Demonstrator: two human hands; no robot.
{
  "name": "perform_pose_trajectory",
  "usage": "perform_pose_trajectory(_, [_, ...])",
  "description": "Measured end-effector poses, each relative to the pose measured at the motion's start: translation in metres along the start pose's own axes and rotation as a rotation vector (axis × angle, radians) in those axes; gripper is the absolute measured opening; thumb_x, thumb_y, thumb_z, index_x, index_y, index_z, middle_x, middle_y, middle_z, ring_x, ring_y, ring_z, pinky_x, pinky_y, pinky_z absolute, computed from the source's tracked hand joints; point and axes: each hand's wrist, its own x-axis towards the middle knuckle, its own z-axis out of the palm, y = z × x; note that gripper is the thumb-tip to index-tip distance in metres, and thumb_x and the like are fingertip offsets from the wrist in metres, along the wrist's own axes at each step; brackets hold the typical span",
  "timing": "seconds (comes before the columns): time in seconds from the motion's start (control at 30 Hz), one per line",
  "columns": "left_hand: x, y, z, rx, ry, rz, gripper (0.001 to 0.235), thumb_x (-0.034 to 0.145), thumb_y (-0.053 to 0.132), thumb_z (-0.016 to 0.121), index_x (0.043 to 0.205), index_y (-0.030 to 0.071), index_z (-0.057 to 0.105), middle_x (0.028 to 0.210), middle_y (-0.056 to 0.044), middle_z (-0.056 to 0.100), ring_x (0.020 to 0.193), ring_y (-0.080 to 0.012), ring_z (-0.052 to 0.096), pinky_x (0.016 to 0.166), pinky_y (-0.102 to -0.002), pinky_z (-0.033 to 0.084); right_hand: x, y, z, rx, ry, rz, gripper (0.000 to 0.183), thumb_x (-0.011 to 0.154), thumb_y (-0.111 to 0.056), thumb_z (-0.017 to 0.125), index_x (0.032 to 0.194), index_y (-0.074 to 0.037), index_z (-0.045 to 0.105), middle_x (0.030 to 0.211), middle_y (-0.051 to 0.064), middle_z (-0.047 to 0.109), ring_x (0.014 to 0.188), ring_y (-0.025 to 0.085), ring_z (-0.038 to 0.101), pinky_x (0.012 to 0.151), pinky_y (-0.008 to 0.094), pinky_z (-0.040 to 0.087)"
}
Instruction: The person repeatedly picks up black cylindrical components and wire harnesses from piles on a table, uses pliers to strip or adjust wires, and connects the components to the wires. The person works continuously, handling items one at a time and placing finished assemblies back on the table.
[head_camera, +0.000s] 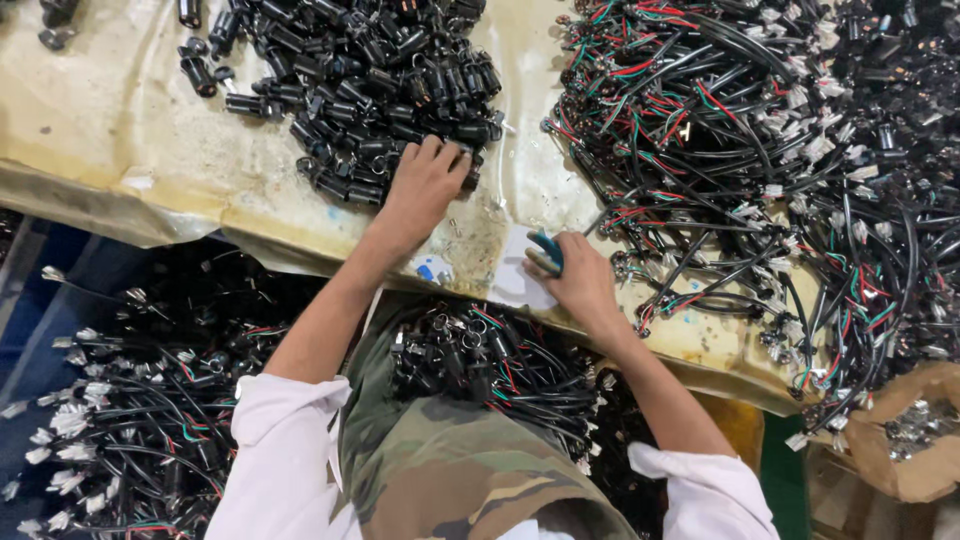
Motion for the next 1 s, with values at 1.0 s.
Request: perform_pose_trajectory(1.0, [-0.043, 0.138, -0.044, -0.986, -0.159, 0.132, 0.023, 0.072, 0.024, 0.080, 0.085, 0.009, 0.070, 0.069, -0.012, 0.065, 0.062, -0.0312, 0.068, 0.057, -0.039, 0.052, -0.048, -0.066, -0.103, 0.642, -0.029, -0.210, 0.028, 0.080, -0.017, 0.086, 0.085, -0.004, 0.061, 0.079, 0.006, 0.063, 0.071, 0.018, 0.060, 0.064, 0.033, 0.047])
